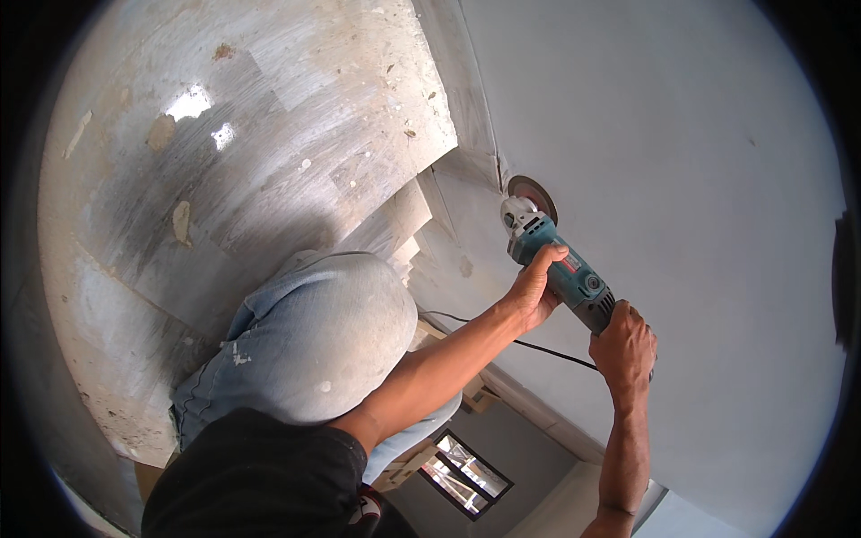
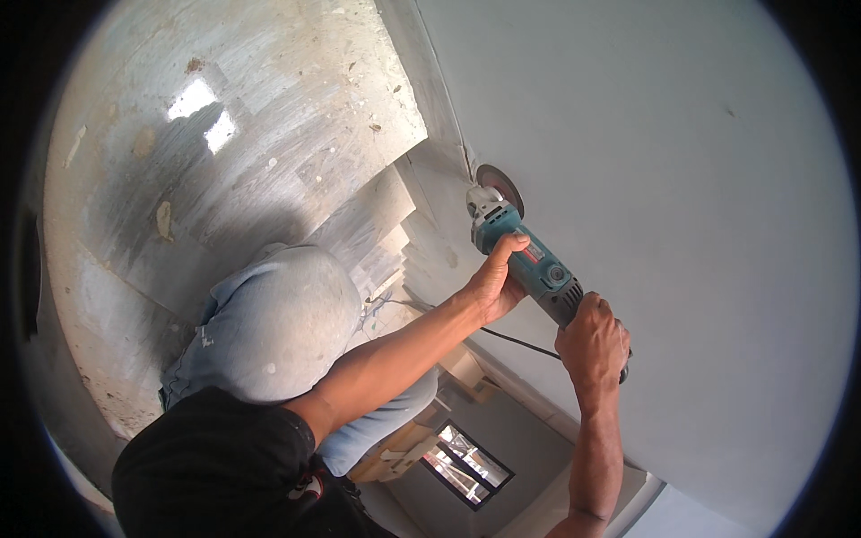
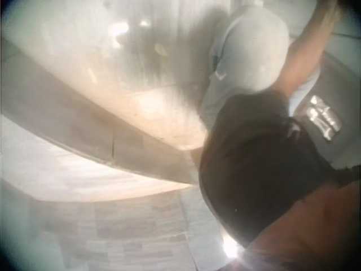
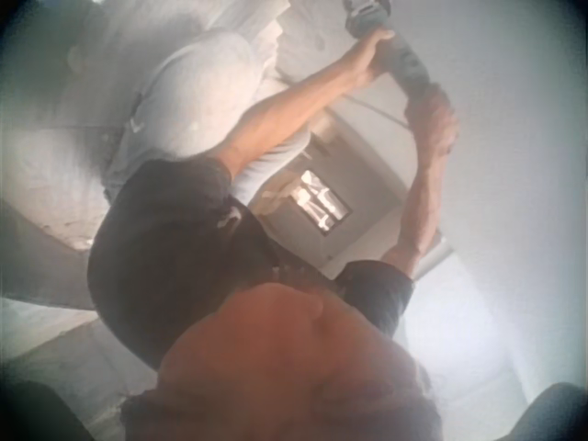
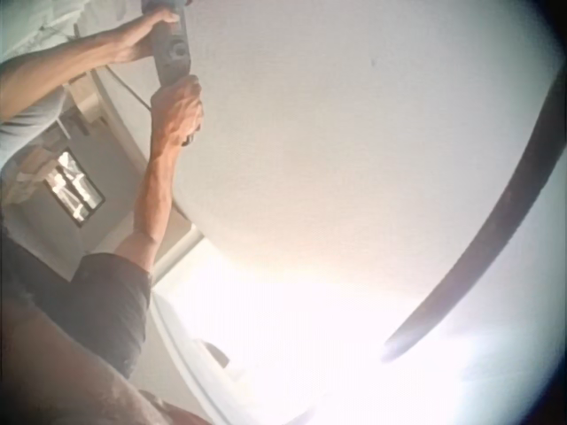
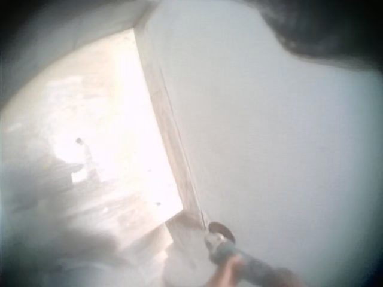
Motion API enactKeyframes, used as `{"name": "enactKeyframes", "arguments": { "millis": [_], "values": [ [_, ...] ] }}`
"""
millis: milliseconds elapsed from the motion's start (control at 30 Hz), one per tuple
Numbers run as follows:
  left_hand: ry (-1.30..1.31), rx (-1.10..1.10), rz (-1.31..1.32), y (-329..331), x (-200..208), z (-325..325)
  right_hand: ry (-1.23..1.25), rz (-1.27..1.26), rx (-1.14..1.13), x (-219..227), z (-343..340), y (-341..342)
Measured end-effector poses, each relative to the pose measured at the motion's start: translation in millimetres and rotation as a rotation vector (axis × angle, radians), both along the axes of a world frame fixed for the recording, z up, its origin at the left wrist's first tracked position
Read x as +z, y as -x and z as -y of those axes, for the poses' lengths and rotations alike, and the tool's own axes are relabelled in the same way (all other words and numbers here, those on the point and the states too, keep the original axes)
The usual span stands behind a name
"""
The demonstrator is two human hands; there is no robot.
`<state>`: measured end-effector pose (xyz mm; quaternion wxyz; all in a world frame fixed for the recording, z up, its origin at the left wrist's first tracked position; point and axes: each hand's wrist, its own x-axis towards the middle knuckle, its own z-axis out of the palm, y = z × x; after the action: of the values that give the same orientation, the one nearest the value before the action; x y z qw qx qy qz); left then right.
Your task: The person uses a handheld power grinder to smooth the edges and corners of marble stairs and the adjacent wall.
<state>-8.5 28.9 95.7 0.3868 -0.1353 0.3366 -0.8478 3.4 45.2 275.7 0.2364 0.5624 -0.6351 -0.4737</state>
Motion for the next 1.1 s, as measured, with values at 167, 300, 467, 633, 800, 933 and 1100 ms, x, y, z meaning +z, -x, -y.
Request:
{"name": "enactKeyframes", "arguments": {
  "millis": [167, 300, 467, 633, 800, 933, 1100],
  "values": [
    [0.002, -0.002, -0.008, -6, -4, 0, -0.014, -0.024, -0.04, -4, 7, -11],
    [0.004, -0.011, -0.013, -1, -4, 3, -0.006, -0.026, -0.094, -5, 12, -11],
    [0.032, 0.004, -0.03, -14, 2, -9, 0.024, -0.052, -0.079, 0, -4, -31],
    [0.033, -0.008, -0.029, -14, 0, -7, -0.019, -0.057, -0.069, 0, -1, -31],
    [0.031, -0.003, -0.027, -14, -1, -10, 0.016, -0.061, -0.096, -2, -3, -36],
    [0.036, -0.018, -0.012, -17, 0, -9, 0.016, -0.056, -0.095, -1, -1, -39],
    [0.056, -0.022, -0.035, -26, 1, -14, 0.022, -0.054, -0.094, -1, -8, -45]
  ]
}}
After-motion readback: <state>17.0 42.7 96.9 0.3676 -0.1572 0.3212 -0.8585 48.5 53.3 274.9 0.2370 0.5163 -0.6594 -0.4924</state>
